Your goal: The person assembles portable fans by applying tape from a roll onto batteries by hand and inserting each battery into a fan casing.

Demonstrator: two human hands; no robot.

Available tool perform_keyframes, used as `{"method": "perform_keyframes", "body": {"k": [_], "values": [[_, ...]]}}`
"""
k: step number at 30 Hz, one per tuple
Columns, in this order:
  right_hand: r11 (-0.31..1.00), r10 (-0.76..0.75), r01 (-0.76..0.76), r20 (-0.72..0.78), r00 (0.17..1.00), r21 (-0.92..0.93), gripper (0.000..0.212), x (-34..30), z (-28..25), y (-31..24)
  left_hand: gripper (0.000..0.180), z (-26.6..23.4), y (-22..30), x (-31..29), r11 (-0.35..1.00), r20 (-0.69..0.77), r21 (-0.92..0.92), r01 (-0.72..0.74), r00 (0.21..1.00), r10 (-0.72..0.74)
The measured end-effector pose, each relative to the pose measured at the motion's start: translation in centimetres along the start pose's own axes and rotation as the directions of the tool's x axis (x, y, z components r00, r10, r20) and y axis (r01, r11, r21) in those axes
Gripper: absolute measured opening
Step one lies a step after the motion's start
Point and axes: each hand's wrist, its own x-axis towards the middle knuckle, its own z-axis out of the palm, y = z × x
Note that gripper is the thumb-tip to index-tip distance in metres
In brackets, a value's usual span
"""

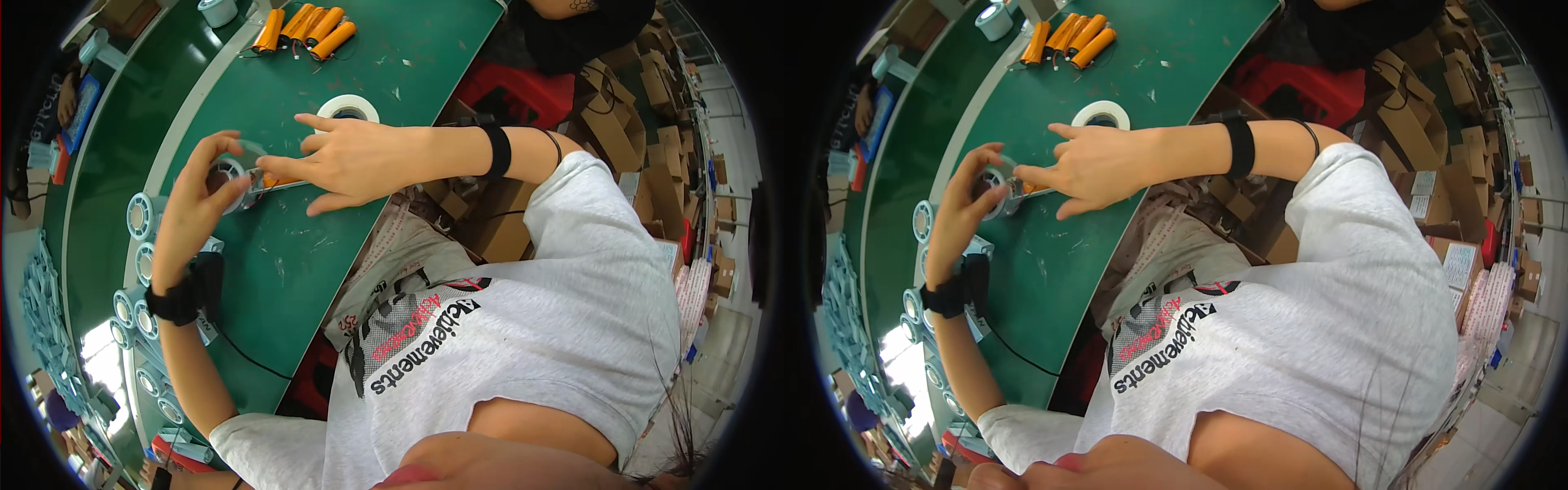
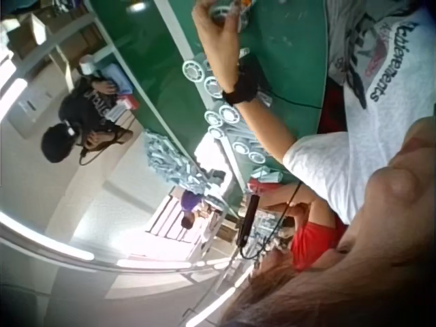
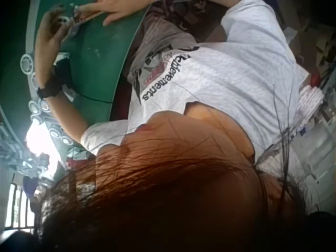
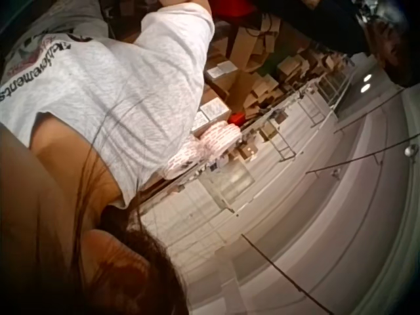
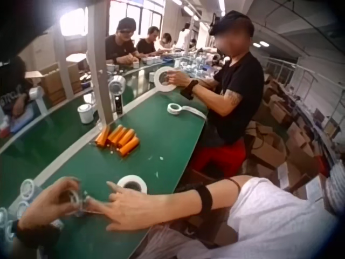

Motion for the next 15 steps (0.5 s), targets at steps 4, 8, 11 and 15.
{"method": "perform_keyframes", "body": {"k": [4,8,11,15], "values": [[0.984,0.171,-0.150,0.248,0.954,-0.099,0.051,1.3,-1.7,-1.2,0.035,0.3,0.7,-0.4,0.874,0.159,0.479,-0.087,0.987,0.011],[0.984,0.049,-0.082,0.202,0.978,0.159,0.033,2.6,-3.7,3.1,0.048,-2.5,1.0,1.0,0.697,0.184,0.711,-0.096,0.982,-0.052],[0.936,0.299,-0.301,-0.038,0.953,-0.183,0.020,0.8,-4.5,11.0,0.053,-7.1,0.5,4.5,0.774,0.056,0.632,-0.036,0.998,0.000],[0.901,0.430,-0.420,0.105,0.897,-0.103,0.015,1.6,-2.7,14.3,0.055,-17.8,-9.3,8.1,0.822,-0.209,0.473,0.318,0.946,-0.246]]}}
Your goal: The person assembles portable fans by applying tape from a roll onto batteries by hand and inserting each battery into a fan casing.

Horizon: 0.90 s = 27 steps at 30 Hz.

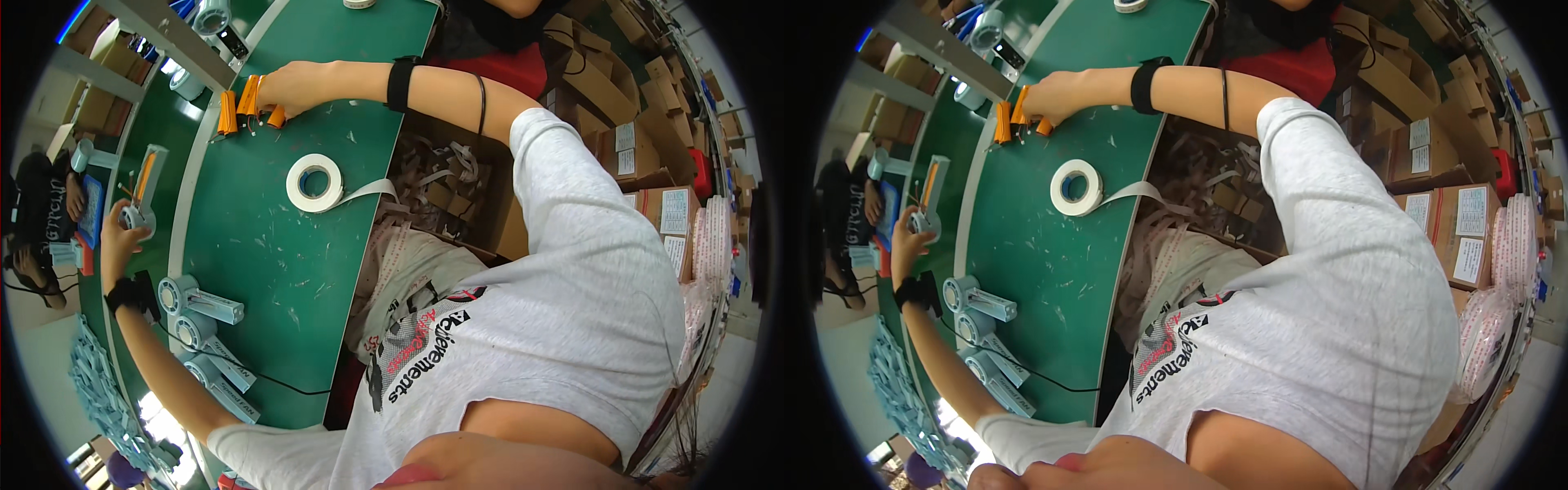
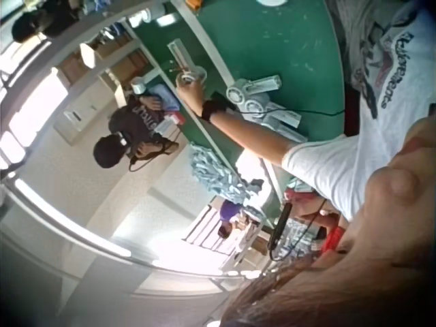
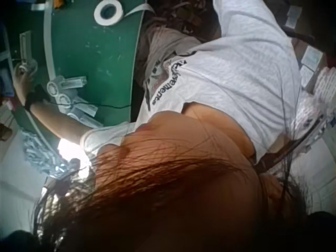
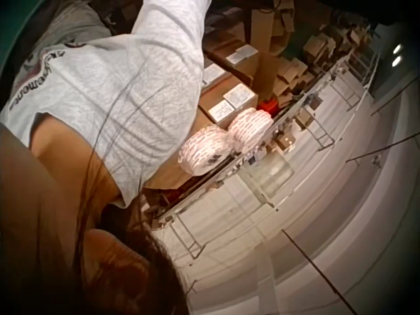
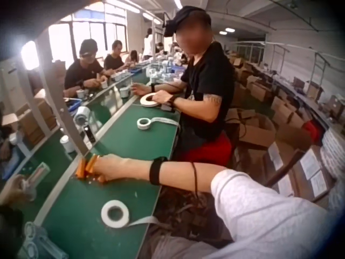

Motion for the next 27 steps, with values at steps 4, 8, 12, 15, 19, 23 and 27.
{"method": "perform_keyframes", "body": {"k": [4,8,12,15,19,23,27], "values": [[0.966,-0.245,0.225,-0.172,0.954,-0.128,0.022,-0.2,-0.1,0.4,0.058,2.2,-4.5,0.7,0.962,0.033,0.026,0.273,0.961,-0.274],[0.915,-0.072,0.265,-0.523,0.849,0.305,0.028,-5.9,-2.1,1.8,0.063,6.5,7.4,-0.9,0.780,-0.327,0.626,0.010,0.911,0.251],[0.643,0.459,-0.135,-0.238,0.856,0.754,0.021,-10.4,-2.6,1.5,0.050,9.8,17.4,-5.4,0.772,-0.002,0.332,-0.542,0.818,0.575],[0.896,0.400,-0.345,-0.168,0.901,0.281,0.023,-11.3,0.3,2.6,0.044,13.8,22.1,-7.5,0.807,0.154,0.185,-0.561,0.828,0.540],[0.981,0.192,-0.188,-0.224,0.956,0.038,0.028,-8.2,2.0,2.8,0.036,16.7,22.7,-6.7,0.869,0.272,0.136,-0.477,0.861,0.430],[0.836,0.228,-0.182,-0.025,0.973,0.518,0.027,-7.4,0.2,2.4,0.030,16.3,21.6,-8.3,0.904,0.042,0.068,-0.421,0.907,0.419],[0.056,0.208,-0.022,0.010,0.978,0.998,0.027,-9.4,1.0,-0.7,0.021,15.3,18.8,-10.9,0.818,-0.178,-0.371,-0.440,0.898,0.402]]}}
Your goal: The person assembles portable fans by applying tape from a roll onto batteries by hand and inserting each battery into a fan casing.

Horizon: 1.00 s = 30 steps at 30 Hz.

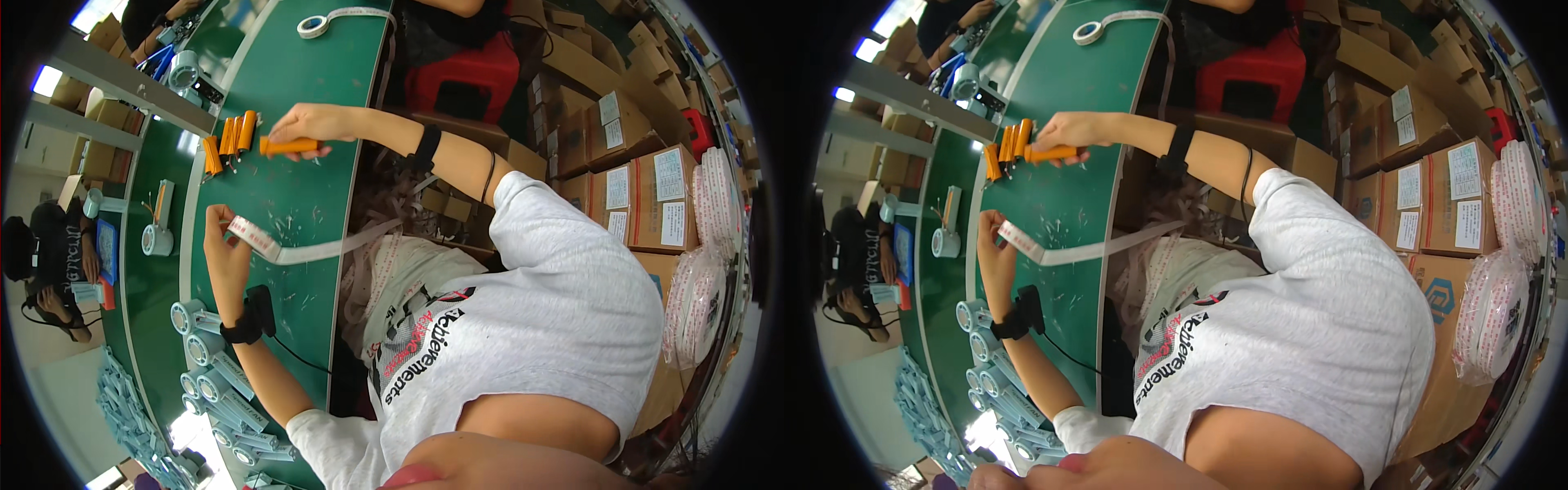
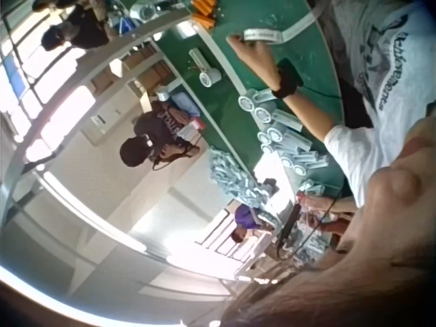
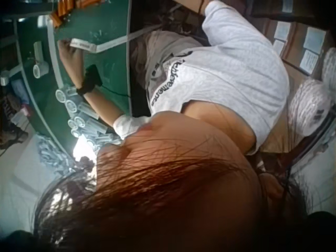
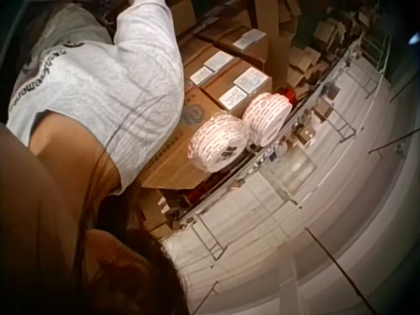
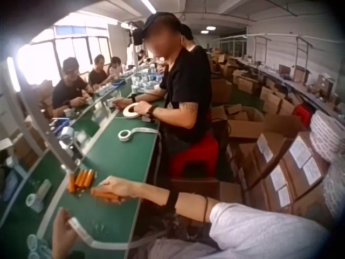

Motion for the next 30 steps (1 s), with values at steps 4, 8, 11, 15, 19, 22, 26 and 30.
{"method": "perform_keyframes", "body": {"k": [4,8,11,15,19,22,26,30], "values": [[0.755,0.070,-0.059,-0.009,0.998,-0.653,0.033,0.0,2.8,-0.5,0.022,-1.1,-0.9,-1.6,0.977,0.031,-0.206,0.049,0.999,-0.044],[0.482,0.059,0.106,0.153,0.986,-0.870,0.030,1.7,4.9,-1.1,0.025,1.1,-0.2,-1.8,0.911,0.029,-0.400,0.102,0.995,-0.099],[0.562,-0.180,0.120,0.021,0.983,-0.818,0.027,1.5,7.5,-2.0,0.027,2.2,0.5,-1.7,0.878,0.010,-0.469,0.092,0.995,-0.099],[0.816,-0.193,0.082,-0.137,0.972,-0.572,0.024,-0.5,8.8,-3.2,0.029,2.7,1.1,-1.6,0.854,0.023,-0.513,0.089,0.996,-0.090],[0.928,-0.372,0.371,0.197,0.907,0.045,0.025,-1.7,6.2,-2.6,0.029,2.4,2.8,-2.2,0.689,0.028,-0.716,0.112,0.991,-0.132],[0.920,-0.393,0.387,0.210,0.896,0.068,0.032,-1.7,6.9,-1.5,0.029,2.2,3.9,-2.4,0.588,0.106,-0.800,0.115,0.993,-0.049],[0.894,-0.408,0.348,0.188,0.894,0.283,0.040,-2.3,8.0,-1.2,0.031,2.8,2.4,-2.6,0.539,0.112,-0.836,0.100,0.994,-0.010],[0.804,-0.505,0.452,0.042,0.862,0.387,0.044,-1.5,9.0,-0.2,0.043,2.5,1.1,-2.3,0.987,-0.084,-0.153,0.051,0.994,-0.065]]}}
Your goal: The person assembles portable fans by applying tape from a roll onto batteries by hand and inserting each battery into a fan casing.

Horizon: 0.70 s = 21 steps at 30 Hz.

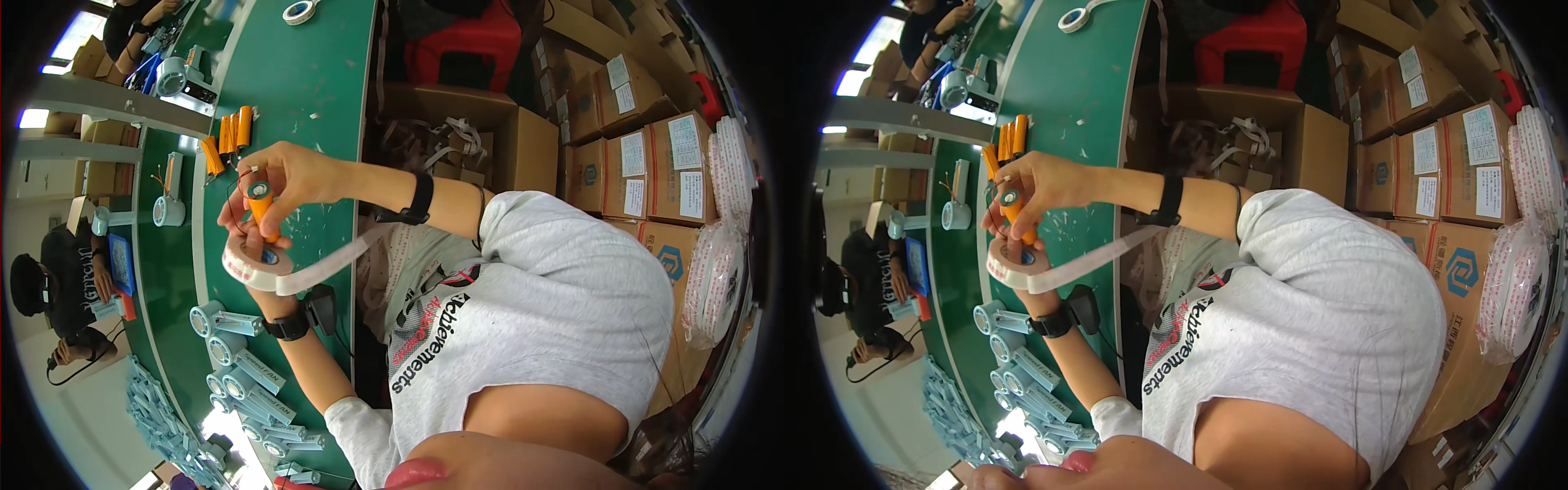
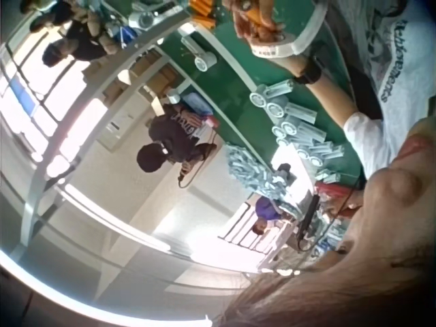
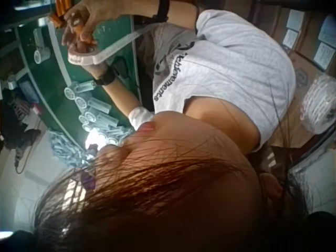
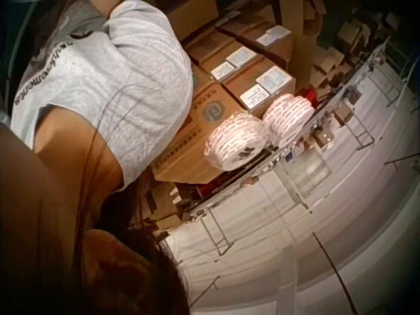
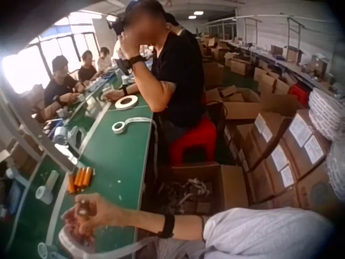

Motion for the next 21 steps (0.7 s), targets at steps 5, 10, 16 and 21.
{"method": "perform_keyframes", "body": {"k": [5,10,16,21], "values": [[0.922,-0.055,0.069,-0.049,0.997,0.380,0.040,0.0,1.1,-0.5,0.030,0.9,-1.5,-0.3,0.918,-0.090,-0.381,-0.110,0.993,0.082],[0.981,0.008,-0.059,0.264,0.964,0.185,0.039,0.5,-0.8,-0.3,0.015,1.0,0.8,-1.0,0.932,-0.173,0.019,-0.362,0.917,0.360],[0.903,-0.214,0.291,-0.256,0.943,0.317,0.035,-0.9,-0.3,-3.1,0.015,-1.8,1.4,0.5,0.870,-0.261,-0.493,0.014,0.951,-0.163],[0.857,0.059,-0.206,-0.307,0.950,-0.472,0.022,-2.7,3.0,-0.8,0.015,-3.0,2.8,0.9,0.950,-0.444,-0.287,-0.124,0.896,-0.017]]}}
